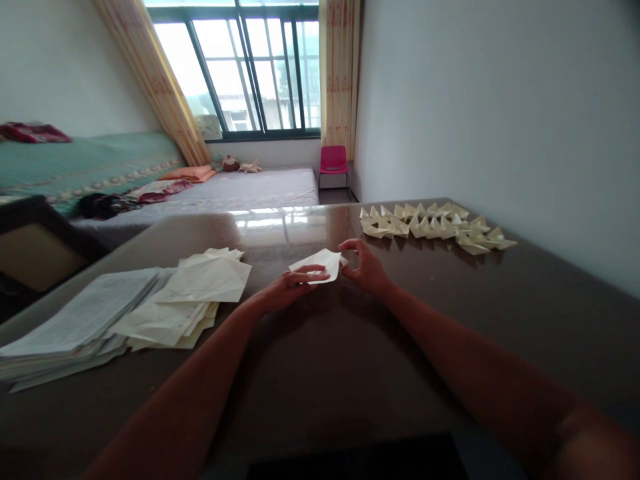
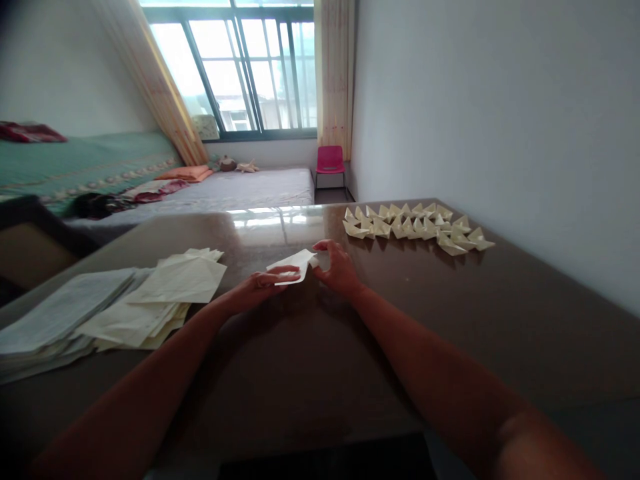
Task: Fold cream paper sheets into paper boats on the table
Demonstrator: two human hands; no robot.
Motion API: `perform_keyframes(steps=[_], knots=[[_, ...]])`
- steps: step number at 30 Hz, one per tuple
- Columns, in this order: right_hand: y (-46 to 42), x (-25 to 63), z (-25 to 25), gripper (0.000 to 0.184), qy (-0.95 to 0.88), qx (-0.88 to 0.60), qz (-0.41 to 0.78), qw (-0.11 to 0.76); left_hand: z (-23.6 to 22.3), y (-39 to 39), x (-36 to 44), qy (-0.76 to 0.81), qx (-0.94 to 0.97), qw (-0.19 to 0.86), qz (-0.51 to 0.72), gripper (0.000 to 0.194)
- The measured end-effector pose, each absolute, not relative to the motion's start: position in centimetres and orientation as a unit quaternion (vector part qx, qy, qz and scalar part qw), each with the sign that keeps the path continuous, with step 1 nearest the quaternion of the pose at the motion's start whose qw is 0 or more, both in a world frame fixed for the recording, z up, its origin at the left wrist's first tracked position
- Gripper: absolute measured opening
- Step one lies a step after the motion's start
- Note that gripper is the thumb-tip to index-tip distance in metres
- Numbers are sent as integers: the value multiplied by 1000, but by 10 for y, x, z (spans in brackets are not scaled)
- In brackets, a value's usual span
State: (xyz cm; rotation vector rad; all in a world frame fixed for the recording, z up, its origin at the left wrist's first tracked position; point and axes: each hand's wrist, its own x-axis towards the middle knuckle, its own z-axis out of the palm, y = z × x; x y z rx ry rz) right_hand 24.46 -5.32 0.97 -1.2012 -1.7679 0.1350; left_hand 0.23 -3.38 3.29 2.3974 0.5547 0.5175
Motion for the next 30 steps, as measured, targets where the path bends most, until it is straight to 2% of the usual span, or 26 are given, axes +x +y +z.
perform_keyframes(steps=[2,5,10,13,15,18,21,25,27,30], knots=[[-52,254,14,33,-748,-457,80,475,35,-34,1,206,912,309,173,37],[-51,266,18,20,-800,-388,170,424,38,-32,-3,188,924,306,133,35],[-51,277,19,32,-802,-378,342,311,42,-27,-14,232,915,311,107,32],[-50,275,14,36,-785,-376,370,325,40,-26,-17,320,891,303,110,36],[-49,269,10,36,-763,-405,352,360,37,-26,-14,407,864,268,130,38],[-43,257,5,34,-726,-507,264,383,31,-27,-5,511,819,198,170,37],[-31,245,8,29,-695,-617,172,327,27,-26,3,546,796,175,191,28],[-13,235,16,17,-685,-668,128,262,24,-24,9,584,767,165,209,24],[-10,230,15,14,-678,-684,113,242,23,-25,10,596,756,167,214,33],[-16,223,8,18,-668,-702,86,231,23,-26,11,601,754,155,215,58]])
